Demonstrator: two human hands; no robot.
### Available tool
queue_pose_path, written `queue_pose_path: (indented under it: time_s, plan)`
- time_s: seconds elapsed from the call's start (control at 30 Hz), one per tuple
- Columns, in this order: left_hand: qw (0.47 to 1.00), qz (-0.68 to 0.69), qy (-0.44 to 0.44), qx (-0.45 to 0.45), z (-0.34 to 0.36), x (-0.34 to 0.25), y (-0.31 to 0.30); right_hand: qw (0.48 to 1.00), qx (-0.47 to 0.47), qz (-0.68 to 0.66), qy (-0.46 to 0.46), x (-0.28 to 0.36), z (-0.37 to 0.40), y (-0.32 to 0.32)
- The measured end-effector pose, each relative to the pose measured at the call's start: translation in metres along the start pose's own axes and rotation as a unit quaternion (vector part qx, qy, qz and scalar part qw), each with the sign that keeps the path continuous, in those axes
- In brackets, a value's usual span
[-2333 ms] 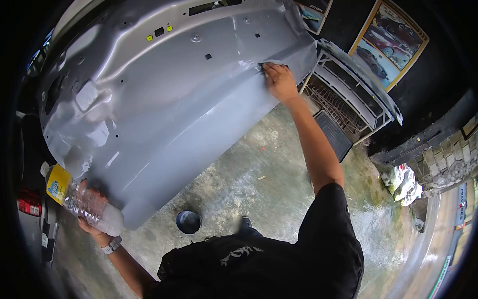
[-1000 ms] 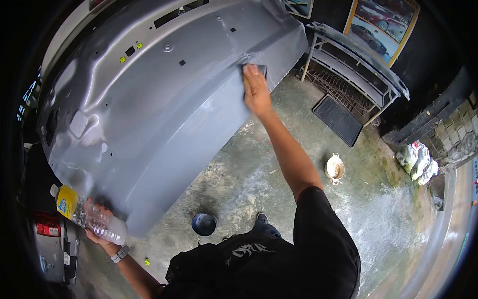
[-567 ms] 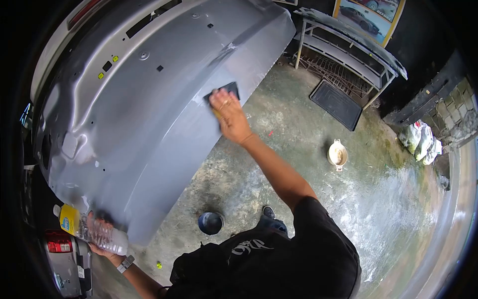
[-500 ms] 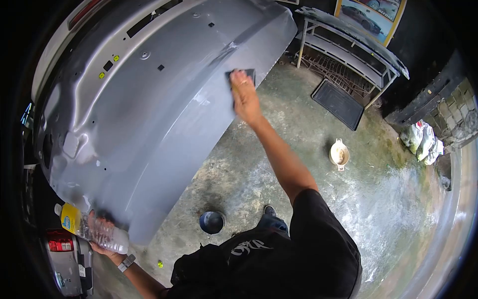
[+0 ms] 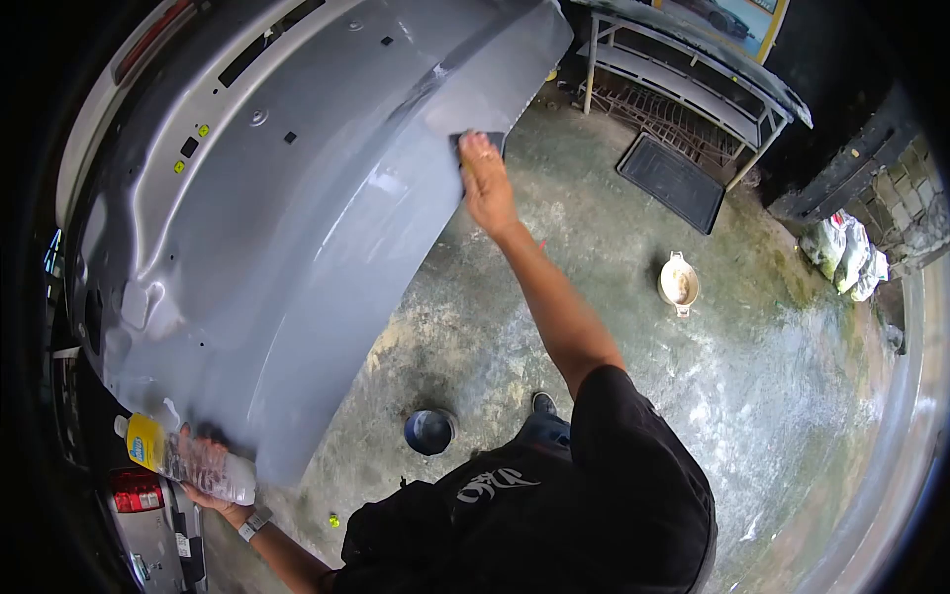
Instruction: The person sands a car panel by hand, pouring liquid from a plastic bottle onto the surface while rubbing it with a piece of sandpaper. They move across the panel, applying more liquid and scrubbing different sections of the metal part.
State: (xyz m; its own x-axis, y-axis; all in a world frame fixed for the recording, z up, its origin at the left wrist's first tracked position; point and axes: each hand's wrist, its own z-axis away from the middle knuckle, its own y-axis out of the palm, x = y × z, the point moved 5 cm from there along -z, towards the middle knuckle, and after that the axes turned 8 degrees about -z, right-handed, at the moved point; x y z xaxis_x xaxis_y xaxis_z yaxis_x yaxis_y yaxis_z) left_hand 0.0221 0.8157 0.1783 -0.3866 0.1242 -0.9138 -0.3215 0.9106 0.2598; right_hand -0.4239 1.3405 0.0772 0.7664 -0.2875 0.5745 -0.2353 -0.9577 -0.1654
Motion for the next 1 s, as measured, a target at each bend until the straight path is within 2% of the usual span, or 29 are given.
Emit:
queue_pose_path:
  time_s: [0.03,0.13,0.2,0.27,0.3,0.37,0.47,0.53,0.63,0.7,0.77,0.8,0.87,0.93,1.0]
  plan:
    - [1.0,-0.003,-0.002,0.001,0.0,0.0,-0.004,0.999,-0.038,-0.012,0.034,-0.014,-0.01,-0.009]
    - [0.999,-0.013,-0.001,0.032,-0.002,-0.002,-0.007,0.993,-0.084,-0.019,0.076,0.002,-0.002,0.006]
    - [1.0,-0.012,-0.003,0.006,0.001,-0.002,0.0,0.999,-0.037,-0.002,0.006,0.069,0.04,0.032]
    - [1.0,-0.019,-0.005,-0.005,0.002,-0.001,0.004,0.998,0.05,-0.039,-0.029,0.124,0.097,0.056]
    - [1.0,-0.027,-0.001,-0.017,0.001,-0.003,0.005,0.998,0.047,-0.039,-0.024,0.117,0.101,0.051]
    - [1.0,-0.03,-0.003,0.0,0.0,-0.002,0.005,0.991,0.114,-0.003,-0.073,0.094,0.1,0.04]
    - [0.999,-0.041,0.004,-0.001,0.001,-0.003,0.013,0.999,-0.033,0.03,0.015,0.0,0.042,0.002]
    - [0.998,-0.053,0.01,-0.013,0.003,-0.005,0.01,0.993,-0.075,0.049,0.078,-0.051,0.013,-0.018]
    - [0.998,-0.054,0.014,0.019,0.001,-0.004,0.007,0.993,-0.092,0.029,0.061,-0.009,0.026,0.003]
    - [0.998,-0.057,0.009,-0.031,0.004,-0.005,0.011,0.999,-0.032,0.003,0.006,0.067,0.066,0.032]
    - [0.996,-0.081,0.003,-0.038,0.006,-0.006,0.016,0.995,0.078,-0.061,-0.023,0.124,0.113,0.053]
    - [0.997,-0.078,0.006,-0.014,0.004,-0.006,0.013,0.995,0.074,-0.059,-0.019,0.118,0.112,0.049]
    - [0.997,-0.073,0.016,0.008,0.0,-0.004,0.012,0.985,0.131,-0.004,-0.108,0.095,0.095,0.039]
    - [0.997,-0.076,0.017,0.009,0.004,-0.004,0.014,0.995,0.07,0.052,-0.05,0.044,0.043,0.015]
    - [0.997,-0.07,0.013,-0.009,0.006,-0.001,0.013,0.998,-0.033,0.021,0.042,-0.017,-0.018,-0.005]
